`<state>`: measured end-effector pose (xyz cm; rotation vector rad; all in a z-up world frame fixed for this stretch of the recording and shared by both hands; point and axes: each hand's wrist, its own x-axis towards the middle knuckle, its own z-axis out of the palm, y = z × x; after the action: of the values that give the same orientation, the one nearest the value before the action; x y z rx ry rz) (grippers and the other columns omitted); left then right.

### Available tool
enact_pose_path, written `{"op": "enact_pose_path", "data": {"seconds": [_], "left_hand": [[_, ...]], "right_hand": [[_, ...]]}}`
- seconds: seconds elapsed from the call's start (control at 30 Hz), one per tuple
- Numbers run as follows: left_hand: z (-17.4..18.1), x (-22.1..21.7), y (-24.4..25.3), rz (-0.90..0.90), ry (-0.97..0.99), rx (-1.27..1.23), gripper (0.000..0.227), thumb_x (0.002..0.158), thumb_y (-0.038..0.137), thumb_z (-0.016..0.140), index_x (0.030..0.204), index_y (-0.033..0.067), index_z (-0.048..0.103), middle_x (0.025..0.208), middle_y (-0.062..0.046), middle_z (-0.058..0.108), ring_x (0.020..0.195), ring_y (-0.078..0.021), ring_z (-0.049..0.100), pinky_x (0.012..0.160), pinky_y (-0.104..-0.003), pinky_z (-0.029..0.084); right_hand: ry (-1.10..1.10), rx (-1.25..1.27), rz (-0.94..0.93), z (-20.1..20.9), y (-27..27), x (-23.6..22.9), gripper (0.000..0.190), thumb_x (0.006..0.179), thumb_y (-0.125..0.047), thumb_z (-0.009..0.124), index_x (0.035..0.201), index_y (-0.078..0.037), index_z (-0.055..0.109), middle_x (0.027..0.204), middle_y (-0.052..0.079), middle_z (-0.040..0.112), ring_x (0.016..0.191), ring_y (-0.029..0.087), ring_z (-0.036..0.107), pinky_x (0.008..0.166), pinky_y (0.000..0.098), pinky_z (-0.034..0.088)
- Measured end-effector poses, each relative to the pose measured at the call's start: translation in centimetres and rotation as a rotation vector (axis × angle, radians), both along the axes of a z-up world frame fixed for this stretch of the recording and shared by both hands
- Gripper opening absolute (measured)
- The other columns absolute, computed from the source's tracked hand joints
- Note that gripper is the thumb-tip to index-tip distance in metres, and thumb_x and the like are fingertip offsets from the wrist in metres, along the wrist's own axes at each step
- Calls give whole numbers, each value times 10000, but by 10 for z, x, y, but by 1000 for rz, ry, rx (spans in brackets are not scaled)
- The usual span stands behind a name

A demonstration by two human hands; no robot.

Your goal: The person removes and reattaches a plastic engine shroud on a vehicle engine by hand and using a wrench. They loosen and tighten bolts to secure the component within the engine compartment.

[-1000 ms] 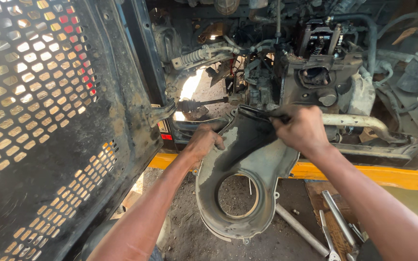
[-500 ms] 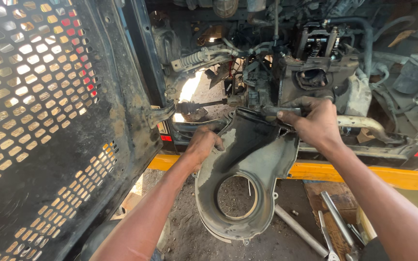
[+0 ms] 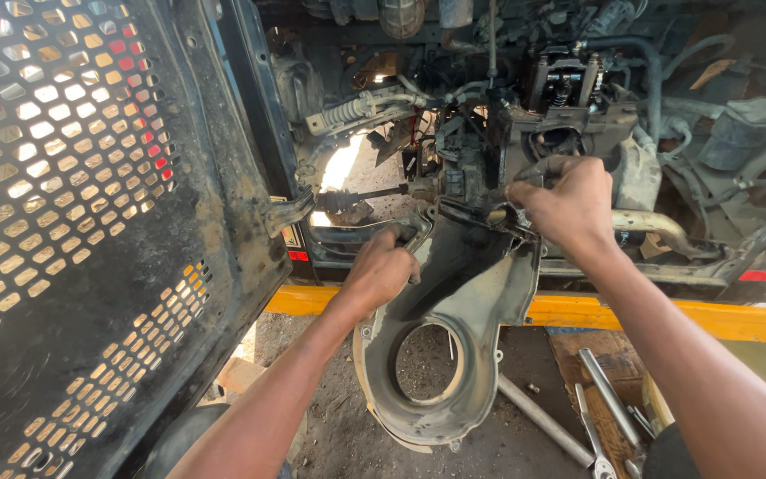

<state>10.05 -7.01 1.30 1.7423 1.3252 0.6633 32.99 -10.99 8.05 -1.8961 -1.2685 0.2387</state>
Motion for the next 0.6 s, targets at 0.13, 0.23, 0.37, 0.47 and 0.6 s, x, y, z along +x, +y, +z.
{"op": "enact_pose_path", "data": {"seconds": [0.13, 0.23, 0.37, 0.47, 0.6], "left_hand": [[-1, 1, 3, 13, 1, -6, 635, 658, 156, 645, 1264, -32, 624, 1302, -245, 639, 1230, -387, 606, 1032, -430, 464], [-4, 1, 3, 11, 13, 8, 599, 651, 150, 649, 1217, -47, 648, 1259, -255, 663, 1213, -395, 622, 1022, -426, 477], [-3, 2, 5, 13, 21, 4, 581, 678, 154, 646, 1219, -57, 640, 1262, -264, 656, 1224, -399, 608, 1029, -429, 465], [1, 2, 6, -1, 19, -31, 607, 664, 139, 638, 1242, -48, 630, 1289, -250, 649, 1229, -379, 615, 1038, -427, 466], [3, 4, 7, -20, 21, -86, 635, 668, 113, 634, 1283, -44, 601, 1333, -243, 624, 1251, -368, 607, 1057, -439, 464]], "right_hand": [[-43, 25, 9, 2, 5, -1, 223, 774, -163, 840, 942, -20, 806, 732, 148, 755, 619, 150, 688, 658, 329, 555], [-54, 59, 54, 0, 9, 0, 194, 758, -142, 833, 904, -15, 813, 756, 129, 768, 634, 130, 699, 676, 315, 558], [-5, 37, 34, 0, 13, -1, 207, 754, -143, 829, 932, -43, 797, 763, 141, 768, 652, 164, 705, 678, 349, 567], [-109, 72, 37, 0, 17, -3, 205, 746, -188, 838, 867, -25, 808, 769, 157, 766, 699, 213, 746, 753, 355, 568], [-247, 35, -6, -2, 26, -4, 263, 726, -230, 845, 851, -2, 805, 789, 237, 744, 755, 342, 735, 806, 406, 571]]}}
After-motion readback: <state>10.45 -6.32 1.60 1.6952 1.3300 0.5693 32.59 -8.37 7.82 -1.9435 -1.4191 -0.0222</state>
